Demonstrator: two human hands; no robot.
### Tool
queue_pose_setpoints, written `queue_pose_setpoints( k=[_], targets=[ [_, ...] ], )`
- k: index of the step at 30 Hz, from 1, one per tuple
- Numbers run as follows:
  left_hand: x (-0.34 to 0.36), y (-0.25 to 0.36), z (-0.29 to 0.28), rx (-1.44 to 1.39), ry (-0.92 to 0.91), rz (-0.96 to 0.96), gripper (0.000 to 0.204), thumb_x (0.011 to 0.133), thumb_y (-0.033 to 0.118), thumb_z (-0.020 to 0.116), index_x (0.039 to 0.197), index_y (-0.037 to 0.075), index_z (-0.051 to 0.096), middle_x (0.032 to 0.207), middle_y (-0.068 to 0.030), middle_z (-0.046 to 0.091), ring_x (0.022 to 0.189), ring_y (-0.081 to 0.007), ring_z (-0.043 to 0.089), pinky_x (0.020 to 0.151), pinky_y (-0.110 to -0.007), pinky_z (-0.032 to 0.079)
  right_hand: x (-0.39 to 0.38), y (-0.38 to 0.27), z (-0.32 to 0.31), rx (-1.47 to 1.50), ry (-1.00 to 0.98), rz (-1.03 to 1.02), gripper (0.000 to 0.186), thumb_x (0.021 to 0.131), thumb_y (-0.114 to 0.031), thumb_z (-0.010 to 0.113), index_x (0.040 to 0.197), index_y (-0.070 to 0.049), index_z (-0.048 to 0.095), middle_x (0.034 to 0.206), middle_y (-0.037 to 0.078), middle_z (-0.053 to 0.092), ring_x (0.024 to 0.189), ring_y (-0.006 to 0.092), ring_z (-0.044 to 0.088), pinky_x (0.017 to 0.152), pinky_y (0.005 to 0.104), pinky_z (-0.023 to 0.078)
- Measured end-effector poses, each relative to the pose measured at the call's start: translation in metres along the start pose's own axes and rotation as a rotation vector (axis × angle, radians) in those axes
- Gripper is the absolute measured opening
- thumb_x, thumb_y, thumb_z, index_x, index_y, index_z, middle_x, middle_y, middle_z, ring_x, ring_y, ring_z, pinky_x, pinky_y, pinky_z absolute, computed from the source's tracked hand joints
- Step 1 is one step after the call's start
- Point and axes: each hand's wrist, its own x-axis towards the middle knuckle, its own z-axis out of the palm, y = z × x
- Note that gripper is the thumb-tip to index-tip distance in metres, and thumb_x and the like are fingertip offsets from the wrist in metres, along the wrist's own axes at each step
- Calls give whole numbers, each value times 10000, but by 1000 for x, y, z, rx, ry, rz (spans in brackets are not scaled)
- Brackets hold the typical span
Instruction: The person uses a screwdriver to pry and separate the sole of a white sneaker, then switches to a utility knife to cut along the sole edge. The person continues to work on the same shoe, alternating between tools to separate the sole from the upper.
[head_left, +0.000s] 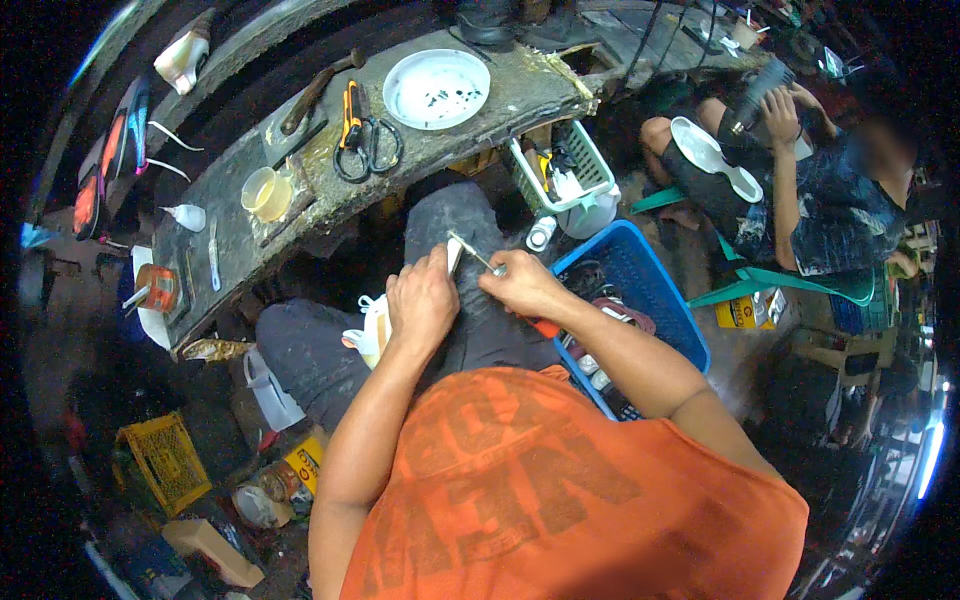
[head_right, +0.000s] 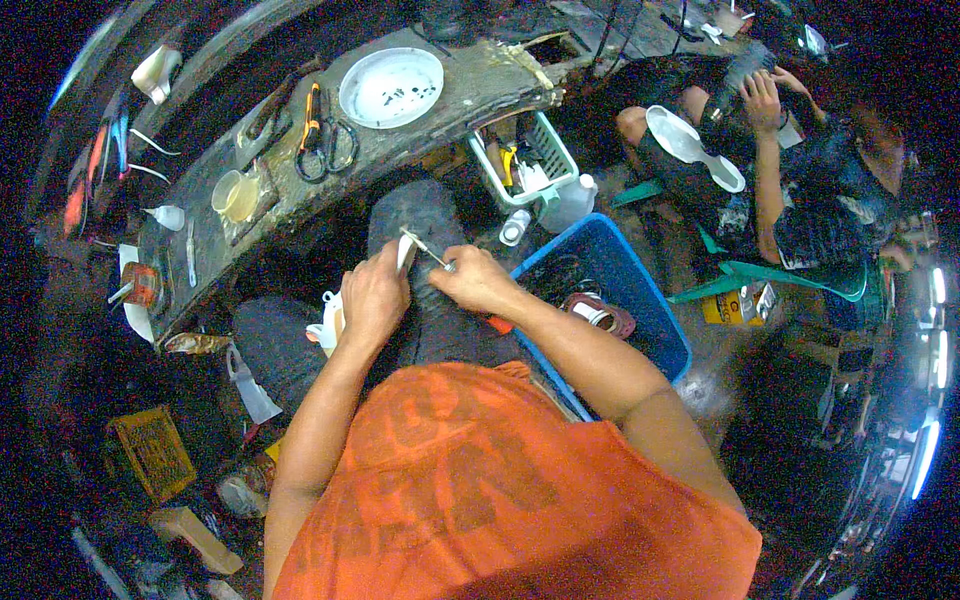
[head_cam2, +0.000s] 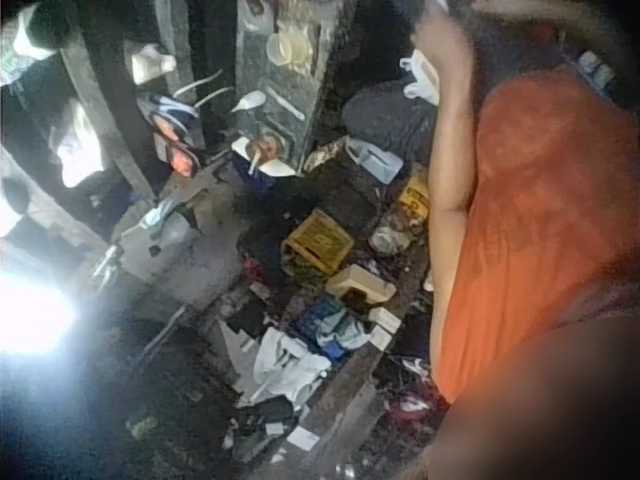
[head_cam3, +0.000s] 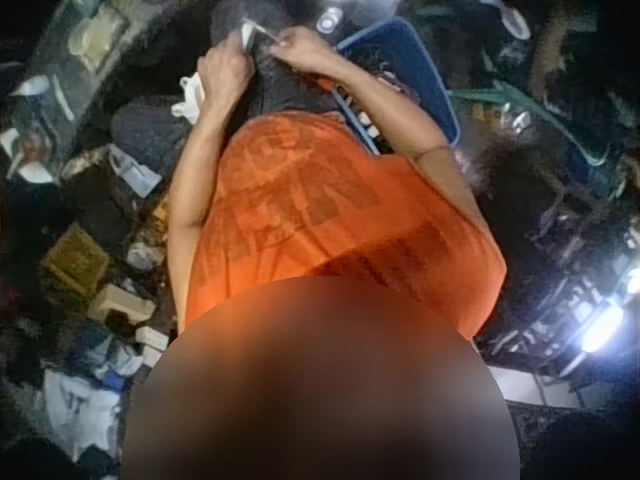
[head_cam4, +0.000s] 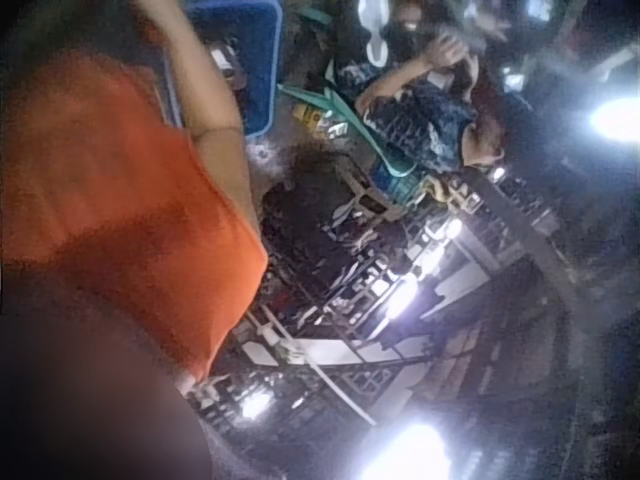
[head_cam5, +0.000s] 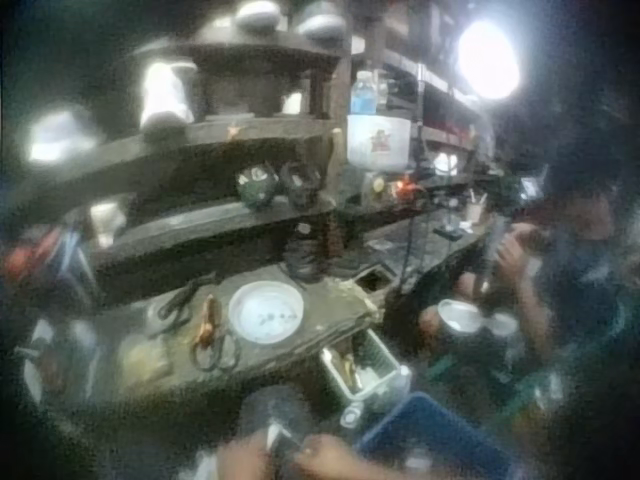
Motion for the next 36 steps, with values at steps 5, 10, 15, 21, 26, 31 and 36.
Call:
queue_pose_setpoints(
  k=[5, 10, 15, 21, 26, 31, 36],
  targets=[
    [1, 0, 0, -4, 2, 5, 364, 890, 102, 627, 1248, 41, 662, 967, -179, 755, 896, -398, 732, 788, -573, 523, -2, 1, 1, 14, 24, -34, 313, 887, -259, 694, 932, 50, 689, 635, 133, 670, 534, 217, 677, 517, 389, 537],
    [2, -2, 2, -13, 40, 25, 317, 884, 97, 625, 1191, 28, 667, 950, -182, 753, 879, -400, 733, 769, -563, 522, -8, -4, 0, -80, 48, -44, 441, 841, -369, 716, 1031, 28, 734, 856, 252, 719, 820, 379, 720, 749, 471, 562],
    [2, -2, 3, 6, 36, 22, 269, 890, 100, 615, 1146, 34, 666, 929, -178, 748, 867, -395, 732, 764, -557, 523, -5, -7, -2, -62, 14, -2, 509, 816, -428, 727, 1076, 8, 760, 993, 320, 739, 988, 472, 734, 886, 520, 576],
    [2, -1, 4, 11, 41, 20, 254, 895, 101, 607, 1132, 37, 671, 922, -173, 746, 857, -385, 732, 752, -546, 520, -7, -7, 0, -106, 66, -60, 497, 822, -417, 722, 1069, 13, 761, 961, 328, 736, 963, 477, 736, 884, 520, 580],
    [1, -4, 7, -4, 70, 31, 257, 889, 99, 608, 1127, 36, 681, 910, -178, 744, 853, -384, 730, 743, -545, 516, -11, -10, 0, -128, 78, -76, 458, 828, -392, 716, 1042, 11, 760, 949, 323, 736, 951, 475, 737, 875, 528, 582],
    [5, -9, 5, -29, -47, 6, 345, 864, 125, 657, 1187, 5, 680, 941, -191, 749, 885, -406, 726, 780, -561, 518, -13, -9, 4, -137, 102, -114, 433, 833, -344, 711, 1020, 45, 734, 911, 313, 727, 919, 468, 733, 843, 510, 572],
    [-3, -25, -13, -328, -24, 34, 540, 843, 184, 757, 1329, 2, 608, 1222, -231, 711, 1086, -434, 688, 930, -543, 511, -9, -3, -1, -64, 83, -129, 364, 859, -300, 713, 981, 42, 708, 746, 222, 714, 716, 342, 738, 698, 448, 574]
  ],
)
